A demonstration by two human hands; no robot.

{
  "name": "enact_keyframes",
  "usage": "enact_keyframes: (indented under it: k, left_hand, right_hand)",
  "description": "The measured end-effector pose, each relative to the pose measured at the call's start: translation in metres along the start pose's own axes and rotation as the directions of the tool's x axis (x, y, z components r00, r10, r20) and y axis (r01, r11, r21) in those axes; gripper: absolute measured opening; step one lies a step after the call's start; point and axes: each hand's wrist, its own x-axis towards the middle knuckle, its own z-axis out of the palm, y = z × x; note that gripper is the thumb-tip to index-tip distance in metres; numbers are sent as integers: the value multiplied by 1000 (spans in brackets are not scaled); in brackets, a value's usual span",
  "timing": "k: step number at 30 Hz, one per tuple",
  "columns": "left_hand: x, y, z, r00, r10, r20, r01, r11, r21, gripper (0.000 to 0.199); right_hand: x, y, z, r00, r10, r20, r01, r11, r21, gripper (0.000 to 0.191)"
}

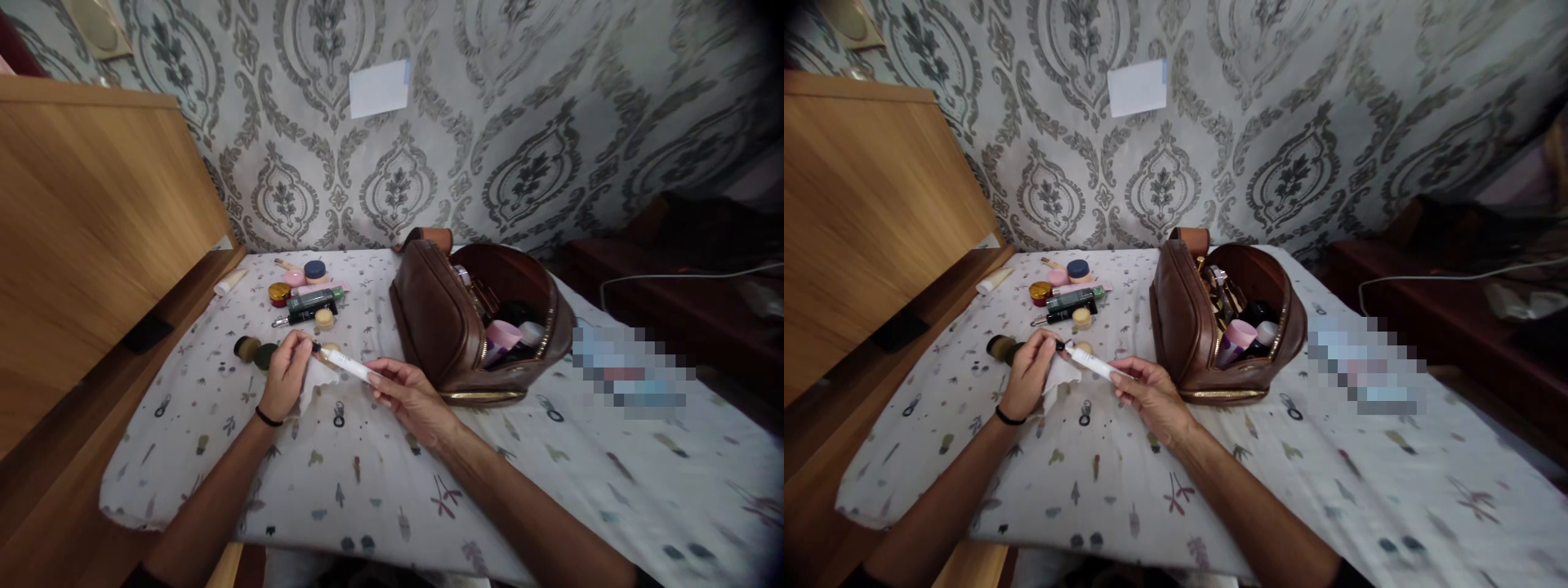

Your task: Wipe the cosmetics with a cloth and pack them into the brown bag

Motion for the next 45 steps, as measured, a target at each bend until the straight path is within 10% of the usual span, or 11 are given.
enact_keyframes:
  k: [19,45]
  left_hand:
    - [-1,-1,9,941,-313,130,334,799,-499,42]
    - [2,-3,-6,989,-81,121,95,988,-123,28]
  right_hand:
    - [-1,-1,2,999,-19,-35,19,1000,-15,38]
    - [-1,3,-1,999,-37,-10,35,984,-174,39]
